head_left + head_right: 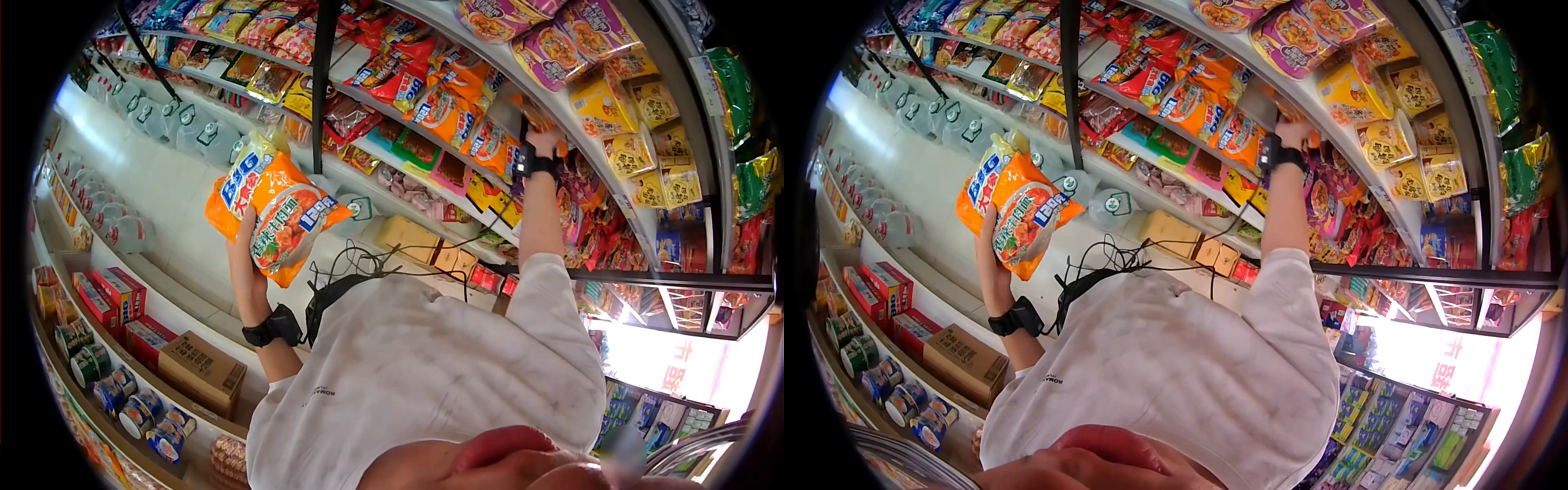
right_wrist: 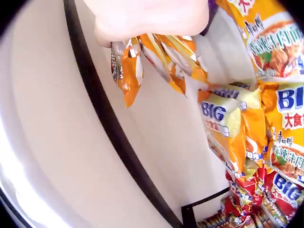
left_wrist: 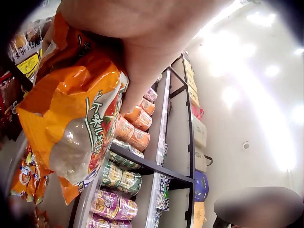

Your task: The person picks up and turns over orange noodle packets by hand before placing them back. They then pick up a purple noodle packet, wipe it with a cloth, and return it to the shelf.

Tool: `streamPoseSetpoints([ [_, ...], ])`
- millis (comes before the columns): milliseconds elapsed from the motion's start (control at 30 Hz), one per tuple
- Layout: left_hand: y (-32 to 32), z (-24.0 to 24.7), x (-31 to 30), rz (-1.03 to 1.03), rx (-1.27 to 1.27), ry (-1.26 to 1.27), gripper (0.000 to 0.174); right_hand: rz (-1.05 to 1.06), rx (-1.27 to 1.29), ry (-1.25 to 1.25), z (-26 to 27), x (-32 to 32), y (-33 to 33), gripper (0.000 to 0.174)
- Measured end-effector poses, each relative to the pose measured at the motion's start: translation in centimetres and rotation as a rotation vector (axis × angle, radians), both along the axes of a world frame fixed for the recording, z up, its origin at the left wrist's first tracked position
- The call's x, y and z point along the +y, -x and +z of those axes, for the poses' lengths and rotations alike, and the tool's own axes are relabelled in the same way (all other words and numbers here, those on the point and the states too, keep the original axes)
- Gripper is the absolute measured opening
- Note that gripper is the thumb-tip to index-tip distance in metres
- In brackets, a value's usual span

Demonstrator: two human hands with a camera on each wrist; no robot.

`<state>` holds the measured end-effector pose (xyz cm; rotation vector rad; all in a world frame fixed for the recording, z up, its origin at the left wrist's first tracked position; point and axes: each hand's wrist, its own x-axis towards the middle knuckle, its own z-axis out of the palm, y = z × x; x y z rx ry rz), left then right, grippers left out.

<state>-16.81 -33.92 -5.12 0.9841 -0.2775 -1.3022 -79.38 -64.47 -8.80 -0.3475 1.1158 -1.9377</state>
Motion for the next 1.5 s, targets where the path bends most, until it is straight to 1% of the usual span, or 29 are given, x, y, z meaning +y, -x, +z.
streamPoseSetpoints([
  [67, 0.0, -0.1, 0.0, 0.004, -0.02, -0.017, 0.053, 0.091, 0.201, -0.001, -2.8, -2.2, -0.9, 0.057],
  [100, -0.1, -0.2, 0.2, 0.009, -0.031, -0.028, 0.053, 0.159, 0.336, -0.017, -3.8, -2.7, -1.4, 0.057],
  [133, -0.3, -0.3, 0.5, 0.014, -0.038, -0.041, 0.054, 0.258, 0.518, -0.004, -4.6, -1.8, -2.3, 0.055],
  [233, -0.8, -0.2, 0.9, 0.017, -0.05, -0.032, 0.055, 0.403, 0.721, -0.122, -0.7, 3.0, -6.8, 0.067],
  [300, -1.2, -0.3, 1.2, 0.021, -0.043, -0.031, 0.055, 0.332, 0.113, -0.192, 1.7, 5.8, -10.3, 0.081],
  [333, -1.1, -0.2, 1.2, 0.024, -0.043, -0.029, 0.055, 0.432, 0.209, -0.175, 1.4, 6.1, -9.3, 0.105],
  [433, -0.7, 0.3, 1.2, 0.028, -0.064, -0.024, 0.055, 0.244, -0.124, -0.255, 2.9, 7.3, -8.2, 0.118],
  [467, -0.5, 0.5, 1.1, 0.03, -0.063, -0.021, 0.055, 0.24, -0.165, -0.261, 3.7, 7.7, -8.0, 0.12],
  [567, 0.1, 1.0, 1.4, 0.028, -0.069, -0.025, 0.054, 0.276, -0.446, -0.252, 3.1, 6.2, -4.7, 0.12],
  [600, 0.3, 0.9, 1.3, 0.03, -0.075, -0.027, 0.054, 0.296, -0.501, -0.275, 3.0, 5.9, -3.9, 0.118],
  [700, 0.5, 0.7, 1.5, 0.035, -0.07, -0.029, 0.054, 0.321, -0.513, -0.416, 1.7, 3.6, -1.4, 0.106],
  [800, 0.5, 0.2, 1.6, 0.026, -0.061, -0.035, 0.054, 0.474, -0.428, -0.403, -0.4, 1.9, 1.0, 0.081],
  [900, 0.6, 0.4, 1.5, 0.019, -0.068, -0.028, 0.054, 0.516, -0.71, -0.399, -3.1, -0.1, 3.0, 0.059],
  [1033, 1.2, 1.0, 1.5, 0.027, -0.094, -0.027, 0.053, 0.658, 0.242, -0.043, -6.3, 0.2, 2.5, 0.049],
  [1067, 1.3, 0.9, 1.4, 0.03, -0.081, -0.032, 0.052, 0.673, 0.484, 0.051, -5.7, 0.6, 1.0, 0.047],
  [1100, 1.2, 0.7, 1.5, 0.033, -0.068, -0.038, 0.052, 0.656, 0.001, 0.03, -4.8, 1.1, -0.2, 0.044],
  [1133, 1.2, 0.6, 1.8, 0.038, -0.056, -0.047, 0.051, 0.536, -0.48, 0.009, -3.0, 2.2, -2.4, 0.042],
  [1233, 1.7, 0.6, 2.1, 0.06, -0.053, -0.045, 0.049, 0.82, -0.664, -0.127, -2.8, 1.4, 0.2, 0.04],
  [1267, 1.7, 0.7, 2.3, 0.058, -0.055, -0.045, 0.049, 0.836, -0.524, -0.227, -2.5, 1.1, 1.0, 0.041],
  [1333, 1.6, 1.0, 2.7, 0.058, -0.06, -0.047, 0.049, 0.529, 0.113, -0.4, -2.0, 2.3, 1.3, 0.043],
  [1400, 1.7, 1.0, 3.2, 0.075, -0.096, -0.039, 0.048, 0.299, 0.595, -0.425, -0.2, 3.9, 0.6, 0.047],
  [1433, 1.6, 1.1, 3.4, 0.084, -0.116, -0.033, 0.048, 0.231, 0.757, -0.372, 0.9, 4.6, 0.2, 0.05],
  [1500, 1.9, 1.4, 3.5, 0.093, -0.109, -0.024, 0.049, 0.22, 0.808, -0.354, 1.9, 4.1, 0.0, 0.055],
])
